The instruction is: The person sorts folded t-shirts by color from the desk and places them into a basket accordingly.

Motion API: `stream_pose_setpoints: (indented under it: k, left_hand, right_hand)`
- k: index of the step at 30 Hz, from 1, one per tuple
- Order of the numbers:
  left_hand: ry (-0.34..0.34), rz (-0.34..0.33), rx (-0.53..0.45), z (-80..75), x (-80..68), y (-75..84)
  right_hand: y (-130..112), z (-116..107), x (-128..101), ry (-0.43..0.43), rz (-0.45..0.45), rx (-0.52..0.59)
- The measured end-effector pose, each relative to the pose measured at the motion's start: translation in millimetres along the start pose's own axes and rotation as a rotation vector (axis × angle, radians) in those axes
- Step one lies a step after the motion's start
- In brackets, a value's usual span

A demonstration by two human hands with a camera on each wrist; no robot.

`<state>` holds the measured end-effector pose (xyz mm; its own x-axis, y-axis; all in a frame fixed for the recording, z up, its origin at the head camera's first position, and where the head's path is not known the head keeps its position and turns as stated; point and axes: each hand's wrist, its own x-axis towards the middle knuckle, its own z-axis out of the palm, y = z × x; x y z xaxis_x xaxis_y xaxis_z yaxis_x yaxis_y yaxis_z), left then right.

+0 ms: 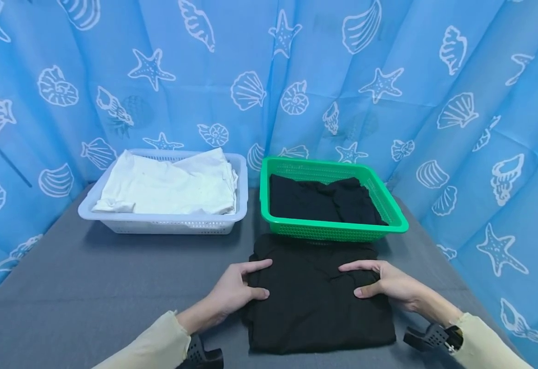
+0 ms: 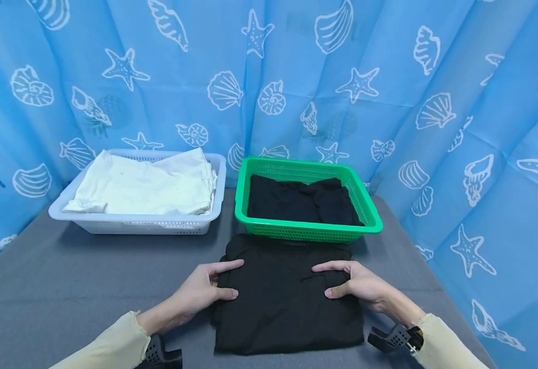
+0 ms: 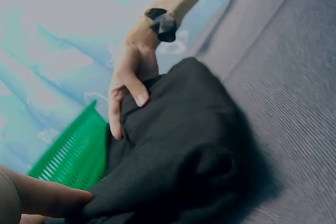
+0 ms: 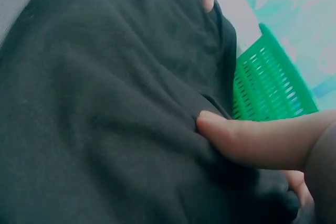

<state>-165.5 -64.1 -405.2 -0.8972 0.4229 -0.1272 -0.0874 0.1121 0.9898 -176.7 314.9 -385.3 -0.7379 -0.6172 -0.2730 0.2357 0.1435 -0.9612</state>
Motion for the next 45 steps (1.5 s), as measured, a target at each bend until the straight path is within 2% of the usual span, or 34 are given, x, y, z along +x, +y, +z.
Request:
stream_pose_setpoints:
  k: [6,13,16,21,25,30,36,42,45]
  left_hand:
    - [-0.007,0.059,-0.021,-2.4,-11.1,25.2]
    - [-0.030,0.138,-0.044,-9.4,-23.2,57.4]
    - [-0.047,0.188,-0.056,-14.9,-21.7,70.0]
    - [-0.019,0.270,0.012,-24.4,-8.9,91.4]
    - [0.043,0.310,0.107,-30.8,10.4,107.0]
    - [0.117,0.305,0.230,-34.9,44.3,124.5]
    - [0.099,0.275,0.263,-37.6,93.2,137.7]
    - [0.068,0.190,0.329,-43.8,142.3,138.7]
    - [0.042,0.155,0.360,-44.3,160.4,138.5]
  right_hand:
    - [-21.9,5.0,-8.2,-0.023,-0.052,-0.087]
    - [-60.6,6.4,-23.3,0.018,-0.121,-0.206]
    - [-78.3,5.8,-28.2,0.072,-0.162,-0.282]
    - [-102.5,5.2,-28.4,0.231,-0.208,-0.385]
    - [-117.2,0.6,-18.4,0.346,-0.227,-0.433]
    - [-129.1,-16.5,0.6,0.475,-0.187,-0.467]
    - [-135.4,-49.4,25.8,0.540,-0.147,-0.353]
    - [-135.2,-83.4,44.7,0.531,-0.123,-0.335]
    - [-132.8,-96.4,51.8,0.522,-0.100,-0.346]
